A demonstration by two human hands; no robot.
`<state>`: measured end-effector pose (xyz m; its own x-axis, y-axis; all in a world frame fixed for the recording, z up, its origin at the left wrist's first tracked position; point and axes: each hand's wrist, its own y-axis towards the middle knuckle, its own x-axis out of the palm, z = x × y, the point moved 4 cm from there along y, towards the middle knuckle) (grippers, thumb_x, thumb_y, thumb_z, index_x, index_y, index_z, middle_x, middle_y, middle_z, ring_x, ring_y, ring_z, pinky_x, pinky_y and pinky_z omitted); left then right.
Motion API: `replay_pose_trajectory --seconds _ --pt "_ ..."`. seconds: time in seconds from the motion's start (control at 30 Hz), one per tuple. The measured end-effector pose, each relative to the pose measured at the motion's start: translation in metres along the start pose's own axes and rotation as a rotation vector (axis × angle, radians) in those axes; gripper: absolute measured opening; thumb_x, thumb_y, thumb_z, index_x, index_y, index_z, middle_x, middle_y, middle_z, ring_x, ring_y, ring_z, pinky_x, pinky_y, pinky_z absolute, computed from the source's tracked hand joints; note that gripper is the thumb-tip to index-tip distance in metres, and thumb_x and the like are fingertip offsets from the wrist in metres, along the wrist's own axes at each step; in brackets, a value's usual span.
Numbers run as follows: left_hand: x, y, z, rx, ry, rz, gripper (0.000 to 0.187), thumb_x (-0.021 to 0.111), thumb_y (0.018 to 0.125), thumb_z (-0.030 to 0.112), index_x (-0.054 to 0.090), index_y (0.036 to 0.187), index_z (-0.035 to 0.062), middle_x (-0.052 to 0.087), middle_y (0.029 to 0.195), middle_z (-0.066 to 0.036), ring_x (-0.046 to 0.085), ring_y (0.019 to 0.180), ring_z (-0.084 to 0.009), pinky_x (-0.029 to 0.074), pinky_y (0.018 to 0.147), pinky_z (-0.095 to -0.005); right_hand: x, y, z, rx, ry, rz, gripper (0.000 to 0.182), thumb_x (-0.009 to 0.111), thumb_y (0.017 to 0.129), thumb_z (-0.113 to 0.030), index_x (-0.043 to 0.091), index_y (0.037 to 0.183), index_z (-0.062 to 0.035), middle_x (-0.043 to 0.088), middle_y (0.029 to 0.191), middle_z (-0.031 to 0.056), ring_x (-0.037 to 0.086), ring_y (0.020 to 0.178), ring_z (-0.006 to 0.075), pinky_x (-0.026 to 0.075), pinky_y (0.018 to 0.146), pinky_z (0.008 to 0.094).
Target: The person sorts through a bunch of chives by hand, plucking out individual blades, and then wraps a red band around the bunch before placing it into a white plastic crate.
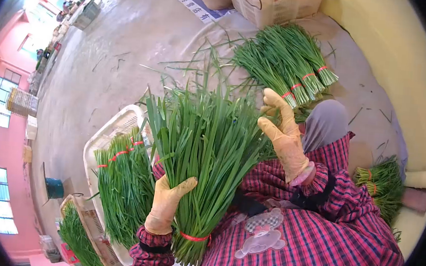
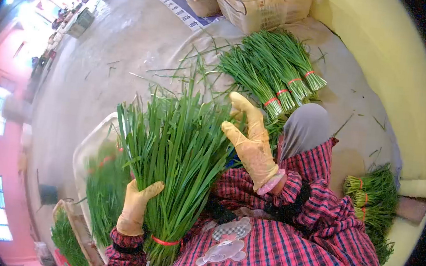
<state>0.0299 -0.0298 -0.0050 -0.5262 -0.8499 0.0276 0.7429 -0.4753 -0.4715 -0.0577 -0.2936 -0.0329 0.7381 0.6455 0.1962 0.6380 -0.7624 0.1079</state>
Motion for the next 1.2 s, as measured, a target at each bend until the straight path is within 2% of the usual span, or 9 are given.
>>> replay_pose_trajectory --seconds 0.03,0.1,0.23,0.43,0.77,0.83,1.03,1.1,1.2 --pt "0.001 0.002 -0.002 0.008 0.004 -0.008 0.031 0.072 0.086 0.004 0.065 0.115 -0.0012 0.07 0.106 -0.006 0.065 0.09 -0.0127 0.053 0.082 -0.0287 -0.002 0.005 -0.015 0.001 -0.009 0.007 0.039 0.064 0.09 -0.008 0.059 0.128 -0.0086 0.064 0.108 0.0051 0.057 0.104 0.0177 0.045 0.093 0.0312" --pt "0.004 0.003 -0.004 -0.003 0.005 -0.023 0.03 0.072 0.086 0.004 0.065 0.115 -0.001 0.07 0.106 -0.006 0.065 0.09 -0.0126 0.053 0.082 -0.0286 0.015 0.009 -0.046 -0.334 -0.328 -0.422 0.031 0.065 0.089 -0.009 0.065 0.12 -0.0098 0.063 0.1 0.007 0.059 0.099 0.02 0.047 0.089 0.031" --pt "0.009 0.002 -0.004 0.017 0.0 -0.034 0.031 0.072 0.086 0.005 0.066 0.115 -0.0003 0.07 0.105 -0.006 0.065 0.09 -0.0126 0.053 0.083 -0.0287 0.045 0.012 -0.032 -0.216 -0.522 -0.69 0.025 0.071 0.085 -0.017 0.071 0.109 -0.0101 0.06 0.088 0.007 0.06 0.082 0.0202 0.049 0.075 0.0318" --pt "0.011 0.002 -0.008 0.002 -0.045 -0.037 0.032 0.074 0.085 0.005 0.065 0.115 -0.0006 0.07 0.106 -0.006 0.065 0.09 -0.013 0.053 0.083 -0.0289 0.058 0.018 -0.025 -0.114 -0.566 -0.818 0.025 0.072 0.082 -0.03 0.072 0.097 -0.0104 0.062 0.088 0.0091 0.062 0.083 0.0261 0.051 0.076 0.0351" --pt "0.012 0.002 -0.012 0.013 -0.036 -0.056 0.033 0.074 0.085 0.004 0.065 0.116 -0.0008 0.07 0.107 -0.006 0.065 0.091 -0.013 0.052 0.084 -0.029 0.051 0.015 0.002 -0.299 -0.546 -0.663 0.016 0.07 0.086 -0.02 0.071 0.094 -0.0054 0.066 0.085 0.0053 0.062 0.083 0.0191 0.05 0.076 0.0315" --pt "0.014 0.001 -0.01 0.007 -0.036 -0.052 0.033 0.074 0.085 0.004 0.064 0.116 -0.0009 0.07 0.107 -0.006 0.065 0.091 -0.013 0.052 0.084 -0.0292 0.045 0.019 -0.001 -0.088 -0.377 -0.514 0.021 0.068 0.087 -0.026 0.069 0.091 -0.0048 0.067 0.087 0.0119 0.065 0.083 0.0269 0.051 0.077 0.035" --pt "0.016 0.001 -0.009 0.013 -0.061 -0.055 0.033 0.074 0.085 0.004 0.064 0.116 -0.0008 0.07 0.107 -0.006 0.065 0.091 -0.0132 0.052 0.084 -0.029 0.035 0.024 -0.025 0.265 -0.186 -0.517 0.028 0.064 0.095 -0.028 0.07 0.102 -0.0017 0.07 0.097 0.004 0.061 0.088 0.0075 0.05 0.076 0.027" --pt "0.016 0.001 -0.011 0.007 -0.042 -0.061 0.033 0.074 0.085 0.004 0.064 0.116 -0.0006 0.07 0.107 -0.006 0.065 0.091 -0.0131 0.052 0.084 -0.0289 0.043 0.018 -0.039 -0.007 -0.049 -0.584 0.026 0.065 0.094 -0.027 0.07 0.107 -0.0041 0.068 0.096 0.0029 0.06 0.087 0.0075 0.049 0.075 0.0267" --pt "0.019 0.002 -0.013 0.012 -0.027 -0.067 0.033 0.074 0.085 0.004 0.064 0.116 -0.0002 0.07 0.107 -0.005 0.064 0.091 -0.0127 0.052 0.084 -0.0287 0.053 0.017 -0.043 -0.259 -0.375 -0.658 0.024 0.07 0.086 -0.019 0.07 0.109 -0.0104 0.064 0.09 0.0035 0.062 0.08 0.0148 0.05 0.072 0.0292"
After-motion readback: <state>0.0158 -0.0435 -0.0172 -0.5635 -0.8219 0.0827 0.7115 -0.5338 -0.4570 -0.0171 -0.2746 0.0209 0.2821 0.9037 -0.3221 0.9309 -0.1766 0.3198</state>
